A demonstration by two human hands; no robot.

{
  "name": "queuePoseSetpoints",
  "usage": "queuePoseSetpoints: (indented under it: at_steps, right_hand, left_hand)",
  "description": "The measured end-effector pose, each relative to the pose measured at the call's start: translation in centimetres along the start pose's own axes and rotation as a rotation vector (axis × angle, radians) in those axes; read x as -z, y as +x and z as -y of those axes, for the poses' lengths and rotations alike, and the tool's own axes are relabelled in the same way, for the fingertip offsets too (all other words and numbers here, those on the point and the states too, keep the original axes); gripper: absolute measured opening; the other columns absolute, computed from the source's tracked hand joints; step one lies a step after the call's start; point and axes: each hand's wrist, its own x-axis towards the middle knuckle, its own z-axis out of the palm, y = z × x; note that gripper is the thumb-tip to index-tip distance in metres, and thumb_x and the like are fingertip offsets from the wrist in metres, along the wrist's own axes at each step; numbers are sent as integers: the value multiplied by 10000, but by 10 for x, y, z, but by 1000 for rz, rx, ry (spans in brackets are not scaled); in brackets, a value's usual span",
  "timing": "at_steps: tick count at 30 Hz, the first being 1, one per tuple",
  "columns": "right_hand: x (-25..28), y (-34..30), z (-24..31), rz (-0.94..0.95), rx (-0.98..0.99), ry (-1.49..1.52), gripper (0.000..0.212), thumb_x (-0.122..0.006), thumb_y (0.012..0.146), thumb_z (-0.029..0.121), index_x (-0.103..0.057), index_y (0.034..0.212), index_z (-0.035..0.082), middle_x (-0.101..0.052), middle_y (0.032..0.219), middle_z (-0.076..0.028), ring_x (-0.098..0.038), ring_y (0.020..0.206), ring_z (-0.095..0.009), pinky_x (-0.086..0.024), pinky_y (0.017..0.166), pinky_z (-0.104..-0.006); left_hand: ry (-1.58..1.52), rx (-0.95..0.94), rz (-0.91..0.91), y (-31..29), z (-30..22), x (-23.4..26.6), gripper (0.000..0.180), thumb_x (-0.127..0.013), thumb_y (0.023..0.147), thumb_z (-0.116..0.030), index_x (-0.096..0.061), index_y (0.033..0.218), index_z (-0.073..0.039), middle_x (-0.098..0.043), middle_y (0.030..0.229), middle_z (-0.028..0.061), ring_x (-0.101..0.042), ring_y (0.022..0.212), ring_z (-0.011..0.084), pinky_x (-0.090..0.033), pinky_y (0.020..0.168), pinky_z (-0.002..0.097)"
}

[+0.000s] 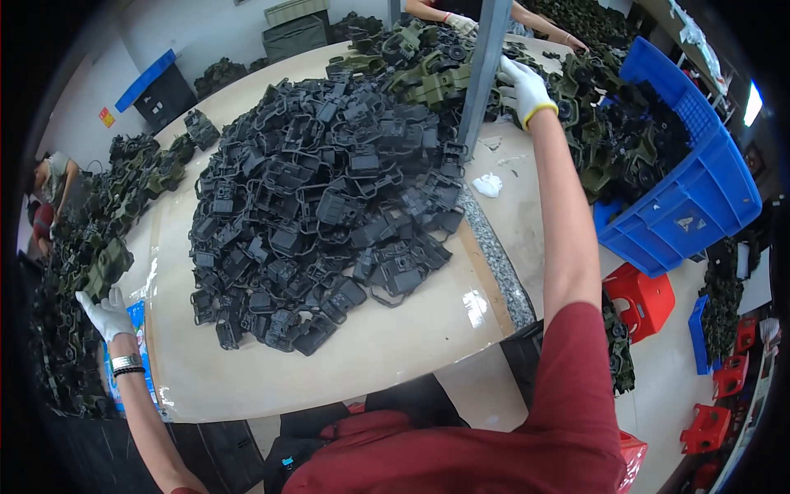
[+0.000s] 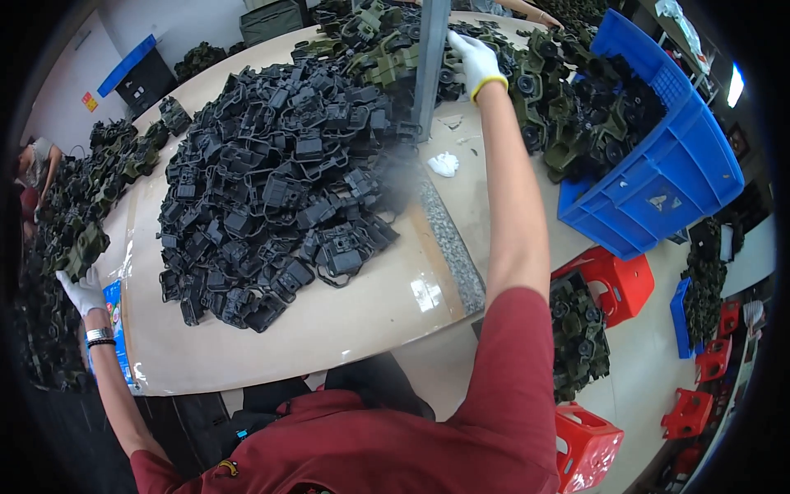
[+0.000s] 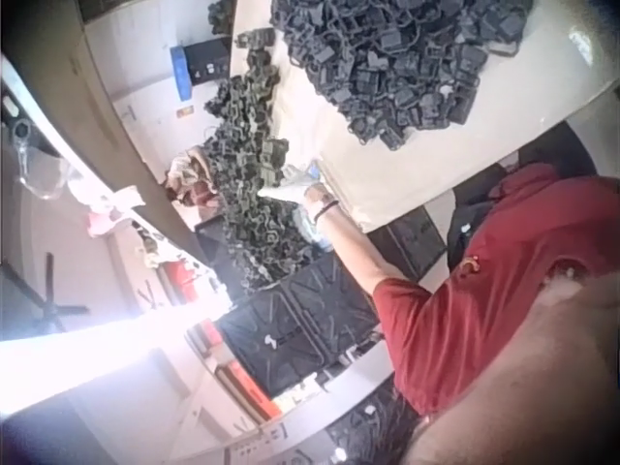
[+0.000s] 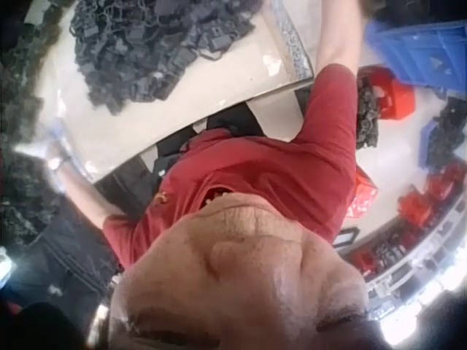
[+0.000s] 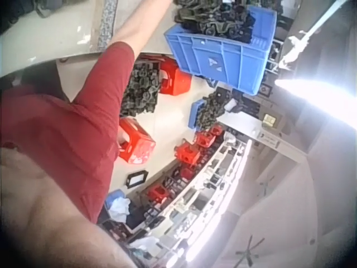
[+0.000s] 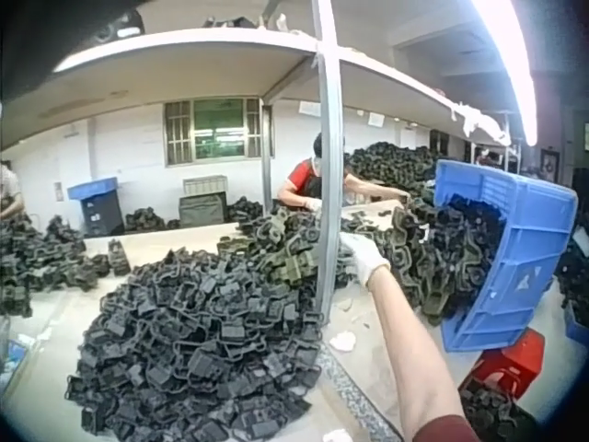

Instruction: The person assembles green plastic toy tanks by hand, attaching black plastic components to them at a factory table.

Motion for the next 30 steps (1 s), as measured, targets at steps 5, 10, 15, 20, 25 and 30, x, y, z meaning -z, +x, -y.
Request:
queuePoseSetpoints:
  at_steps: [5, 10, 15, 20, 25, 30]
  right_hand:
    - [-8, 49, -9, 373, -344, -44, 441, -636, 937, 551, -648, 1200, 196, -671, 1026, -19, -623, 898, -206, -532, 826, -444]
    - [-23, 55, -19, 398, -354, -67, 327, -661, 950, 481, -665, 1138, 214, -628, 853, 35, -603, 752, -132, -546, 710, -389]
    - [-19, 67, -48, 387, -336, 171, 296, -578, 1000, 442, -665, 1131, 191, -653, 868, 11, -631, 781, -159, -546, 716, -398]
    - [-23, 60, -59, 132, -306, 443, 263, -607, 969, 373, -710, 1003, 134, -707, 921, -22, -660, 791, -211, -556, 719, -422]
    - [-18, 52, -58, -150, -239, 616, 178, -716, 895, 336, -705, 882, 158, -694, 855, -8, -637, 697, -202, -532, 625, -414]
    - [30, 34, -31, -269, -217, 879, 252, -677, 905, 380, -660, 1067, 187, -703, 1009, -15, -667, 845, -295, -485, 611, -327]
  left_hand:
    - [438, -150, 301, -59, 43, 31, 620, -656, 981, -314, -440, 1466, 8, -476, 1476, 164, -511, 1309, 336, -385, 1119, 442]
    - [529, -139, 484, -144, 51, 49, 533, -656, 974, -225, -482, 1419, 12, -515, 1424, 148, -549, 1263, 292, -438, 1049, 456]
    - [471, 31, 717, -200, 57, 40, 416, -648, 970, -152, -536, 1340, 2, -602, 1284, 119, -597, 1176, 241, -501, 959, 381]
    - [458, 176, 851, -254, 53, 36, 350, -652, 960, -156, -588, 1278, -23, -639, 1198, 82, -623, 1127, 199, -505, 911, 346]
    - [341, 386, 997, -289, 49, 43, 308, -666, 949, -128, -590, 1216, 3, -636, 1192, 104, -648, 1106, 219, -552, 894, 347]
    - [319, 487, 1076, -299, 45, 55, 251, -656, 949, -112, -605, 1156, 18, -651, 1165, 128, -677, 1039, 235, -557, 877, 346]
